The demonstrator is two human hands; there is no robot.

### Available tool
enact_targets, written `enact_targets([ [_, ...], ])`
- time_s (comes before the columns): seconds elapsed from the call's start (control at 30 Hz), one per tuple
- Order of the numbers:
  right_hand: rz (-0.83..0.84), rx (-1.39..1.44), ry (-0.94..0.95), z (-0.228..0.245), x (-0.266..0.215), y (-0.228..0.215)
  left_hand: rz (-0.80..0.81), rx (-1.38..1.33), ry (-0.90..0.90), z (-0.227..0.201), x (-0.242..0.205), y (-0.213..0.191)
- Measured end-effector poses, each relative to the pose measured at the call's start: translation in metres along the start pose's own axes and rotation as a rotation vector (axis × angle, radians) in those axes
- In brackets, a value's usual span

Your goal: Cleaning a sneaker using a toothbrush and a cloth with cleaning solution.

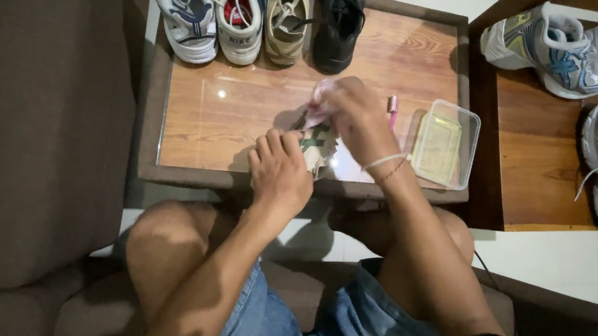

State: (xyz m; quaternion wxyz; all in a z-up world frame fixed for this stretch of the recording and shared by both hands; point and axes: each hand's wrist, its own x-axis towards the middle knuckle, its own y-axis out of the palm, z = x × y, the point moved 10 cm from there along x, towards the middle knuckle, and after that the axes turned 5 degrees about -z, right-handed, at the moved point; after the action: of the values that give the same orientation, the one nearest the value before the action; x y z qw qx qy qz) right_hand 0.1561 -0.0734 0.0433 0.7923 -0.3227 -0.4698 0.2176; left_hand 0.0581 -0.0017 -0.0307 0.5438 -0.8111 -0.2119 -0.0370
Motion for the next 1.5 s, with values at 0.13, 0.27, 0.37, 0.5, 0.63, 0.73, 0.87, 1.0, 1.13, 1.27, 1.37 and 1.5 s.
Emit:
enact_targets([
  [0.13, -0.021, -0.164, 0.147, -0.043, -0.028, 0.011, 0.149, -0.015, 0.015, 0.004, -0.008, 0.004],
  [0.27, 0.089, 0.07, 0.115, 0.011, -0.028, 0.039, 0.365, 0.107, -0.087, 0.016, -0.008, 0.009],
  [0.37, 0.147, 0.145, 0.084, 0.035, -0.026, 0.042, 0.533, 0.175, -0.118, 0.012, -0.013, 0.01],
  [0.5, -0.026, -0.256, -0.028, 0.011, -0.01, 0.013, 0.571, 0.119, -0.083, 0.005, -0.016, 0.002],
  [0.63, -0.004, -0.293, 0.055, -0.003, -0.031, 0.028, 0.54, 0.193, -0.082, 0.015, -0.02, 0.002],
  [0.73, -0.003, -0.266, -0.069, 0.039, -0.04, 0.041, 0.402, 0.256, -0.042, 0.018, -0.028, 0.0],
  [0.87, 0.043, -0.214, -0.082, 0.053, -0.038, 0.035, 0.212, 0.302, -0.019, 0.014, -0.03, -0.018],
  [1.0, -0.033, -0.172, -0.008, -0.01, -0.034, -0.003, -0.035, 0.217, 0.03, 0.003, -0.033, -0.045],
  [1.13, 0.016, -0.159, -0.005, 0.037, -0.036, -0.017, -0.195, 0.225, 0.046, -0.005, -0.041, -0.054],
  [1.27, 0.109, -0.134, -0.081, 0.061, -0.069, 0.036, -0.214, 0.304, 0.061, -0.011, -0.044, -0.055],
  [1.37, 0.113, -0.123, -0.193, 0.086, -0.053, 0.022, -0.159, 0.316, 0.068, -0.009, -0.046, -0.044],
  [1.5, 0.05, -0.242, -0.136, 0.052, -0.046, -0.004, 0.029, 0.281, 0.022, -0.004, -0.052, -0.018],
])
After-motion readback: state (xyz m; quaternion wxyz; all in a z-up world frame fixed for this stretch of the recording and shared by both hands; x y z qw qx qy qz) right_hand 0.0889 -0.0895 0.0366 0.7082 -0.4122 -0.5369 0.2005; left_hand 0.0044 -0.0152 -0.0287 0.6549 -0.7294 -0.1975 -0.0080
